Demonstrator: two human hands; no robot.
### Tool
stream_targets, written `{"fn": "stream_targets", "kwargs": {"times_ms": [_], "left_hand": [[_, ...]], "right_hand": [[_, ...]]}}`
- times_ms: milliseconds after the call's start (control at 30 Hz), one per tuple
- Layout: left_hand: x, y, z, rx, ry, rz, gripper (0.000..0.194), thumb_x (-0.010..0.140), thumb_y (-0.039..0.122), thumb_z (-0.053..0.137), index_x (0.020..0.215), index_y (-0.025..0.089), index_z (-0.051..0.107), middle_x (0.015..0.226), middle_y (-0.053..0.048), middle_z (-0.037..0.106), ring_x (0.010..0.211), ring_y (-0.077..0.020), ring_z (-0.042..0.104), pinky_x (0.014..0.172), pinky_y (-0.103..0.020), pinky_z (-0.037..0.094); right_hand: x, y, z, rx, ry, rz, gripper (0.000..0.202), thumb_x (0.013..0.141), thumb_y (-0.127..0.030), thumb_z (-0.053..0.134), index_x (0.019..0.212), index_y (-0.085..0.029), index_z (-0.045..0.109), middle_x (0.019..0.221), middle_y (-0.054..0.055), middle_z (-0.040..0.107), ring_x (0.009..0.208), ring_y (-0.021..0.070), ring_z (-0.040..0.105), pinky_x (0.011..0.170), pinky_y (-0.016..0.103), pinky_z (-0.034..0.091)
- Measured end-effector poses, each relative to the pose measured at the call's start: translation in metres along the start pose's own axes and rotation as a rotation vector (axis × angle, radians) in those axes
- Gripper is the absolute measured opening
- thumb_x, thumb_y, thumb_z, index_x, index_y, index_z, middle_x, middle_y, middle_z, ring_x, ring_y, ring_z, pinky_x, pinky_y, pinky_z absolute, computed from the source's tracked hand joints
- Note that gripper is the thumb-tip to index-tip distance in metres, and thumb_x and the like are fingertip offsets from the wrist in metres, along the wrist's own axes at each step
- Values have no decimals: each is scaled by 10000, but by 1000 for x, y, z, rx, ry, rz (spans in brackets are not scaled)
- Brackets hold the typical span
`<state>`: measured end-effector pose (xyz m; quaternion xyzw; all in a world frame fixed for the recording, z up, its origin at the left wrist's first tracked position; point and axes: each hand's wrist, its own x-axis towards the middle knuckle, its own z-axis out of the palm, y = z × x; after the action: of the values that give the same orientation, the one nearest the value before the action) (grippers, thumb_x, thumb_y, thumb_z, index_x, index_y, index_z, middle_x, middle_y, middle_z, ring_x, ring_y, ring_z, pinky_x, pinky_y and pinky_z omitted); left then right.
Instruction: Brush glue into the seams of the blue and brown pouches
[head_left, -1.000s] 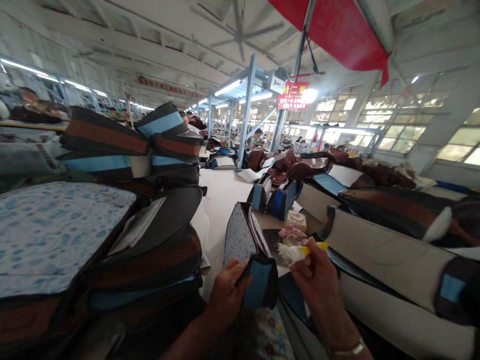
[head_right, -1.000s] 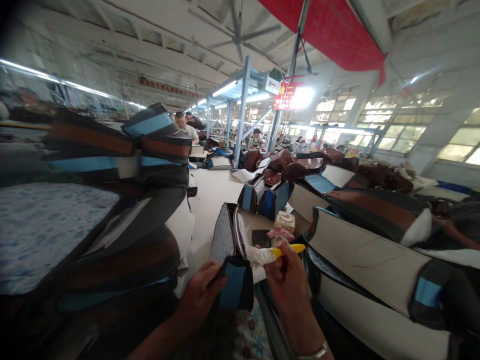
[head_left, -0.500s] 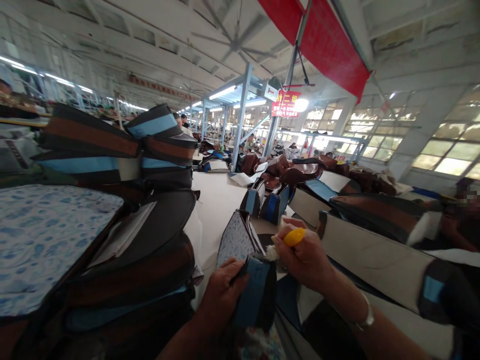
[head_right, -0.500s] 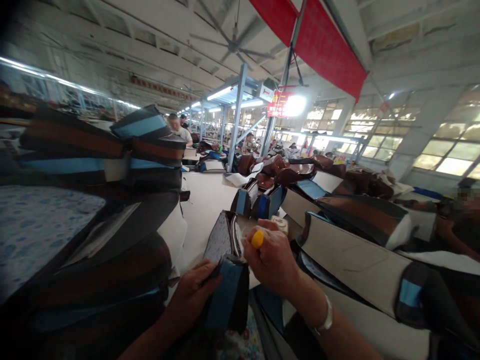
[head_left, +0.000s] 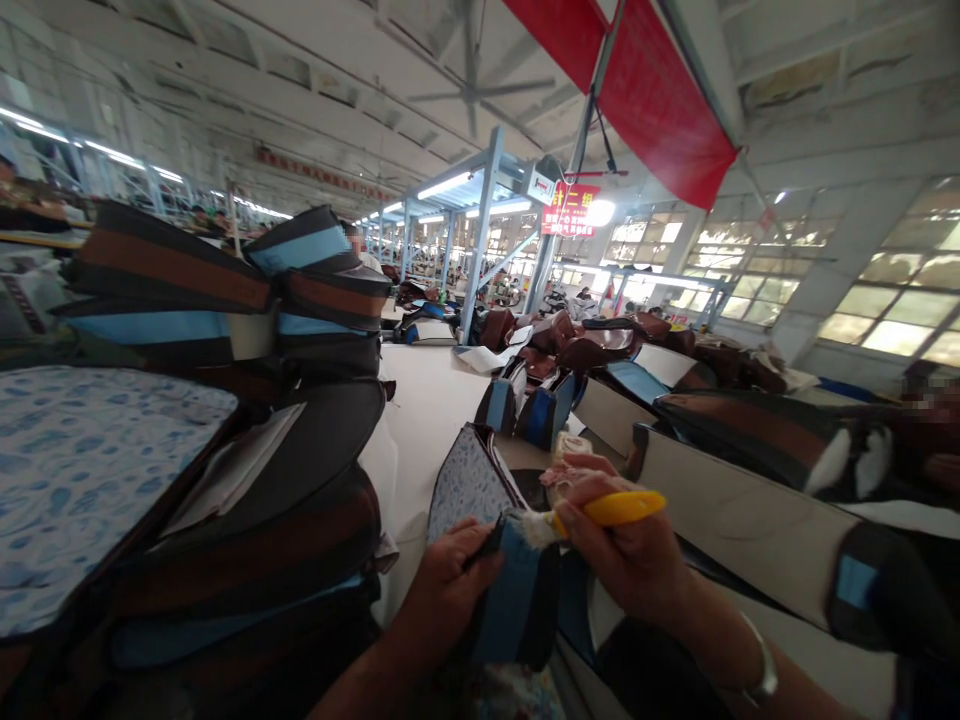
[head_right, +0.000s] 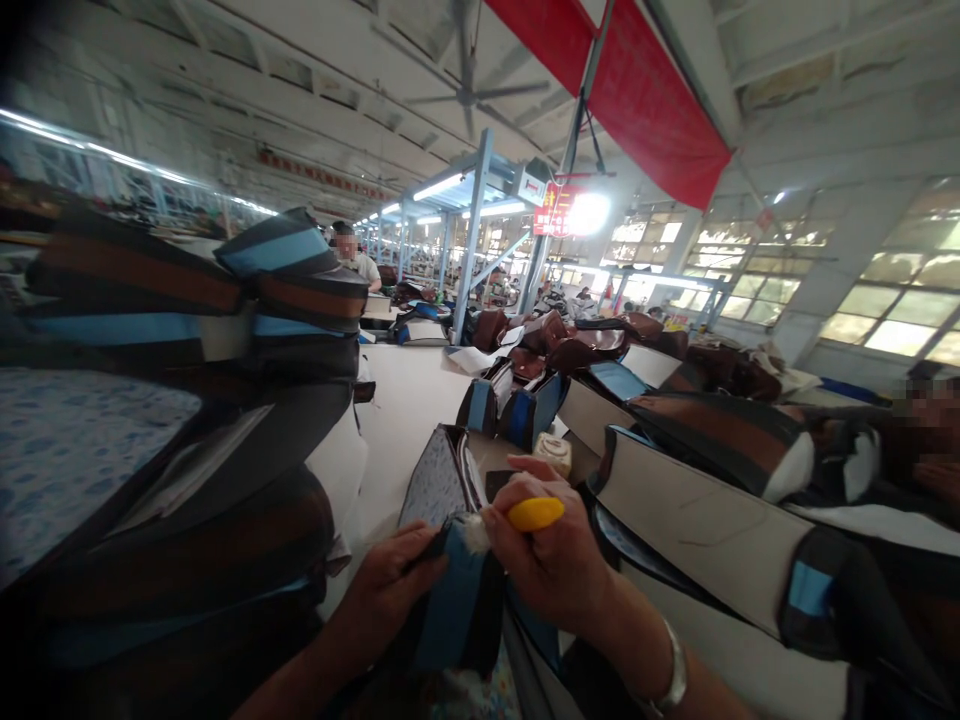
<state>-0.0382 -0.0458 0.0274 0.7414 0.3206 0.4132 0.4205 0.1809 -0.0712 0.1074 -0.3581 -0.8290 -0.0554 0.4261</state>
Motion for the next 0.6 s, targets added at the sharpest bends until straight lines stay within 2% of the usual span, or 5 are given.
{"fn": "stream_targets", "kwargs": {"times_ms": [167, 267, 367, 500, 600], "left_hand": [[1, -5, 8, 189, 63, 142, 164, 930, 205, 517, 838, 180, 650, 793, -8, 589, 764, -148, 582, 715, -250, 461], [3, -14, 20, 487, 180, 404, 206, 943, 154, 468, 1025, 159, 656, 805, -40, 611, 739, -166, 578, 675, -276, 474], [5, -18, 29, 757, 277, 635, 214, 926, 116, 446, 1014, 119, 641, 748, -59, 605, 670, -188, 541, 615, -309, 476], [5, -19, 30, 878, 320, 708, 182, 909, 108, 448, 950, 113, 625, 729, -66, 595, 652, -204, 527, 580, -335, 486], [4, -19, 29, 907, 323, 737, 173, 903, 93, 456, 970, 104, 615, 747, -65, 599, 662, -200, 537, 591, -339, 501]], "right_hand": [[5, 1, -7, -95, 2, -15, 93, 926, -153, 541, 896, -240, 537, 689, -36, 587, 731, 173, 638, 1012, 473, 430], [17, -7, -9, -65, 86, 28, 101, 952, -175, 518, 880, -240, 548, 683, -40, 564, 674, 151, 600, 1016, 445, 432], [26, -15, -4, 25, 56, 81, 138, 965, -219, 509, 832, -235, 540, 685, -33, 552, 691, 150, 587, 1001, 420, 443], [27, -8, 3, -89, -132, 17, 151, 935, -222, 526, 784, -224, 516, 655, -27, 563, 629, 151, 561, 908, 413, 475], [26, -3, 0, -155, -103, -28, 165, 928, -198, 531, 769, -223, 498, 676, -16, 606, 614, 145, 575, 927, 421, 457]]}}
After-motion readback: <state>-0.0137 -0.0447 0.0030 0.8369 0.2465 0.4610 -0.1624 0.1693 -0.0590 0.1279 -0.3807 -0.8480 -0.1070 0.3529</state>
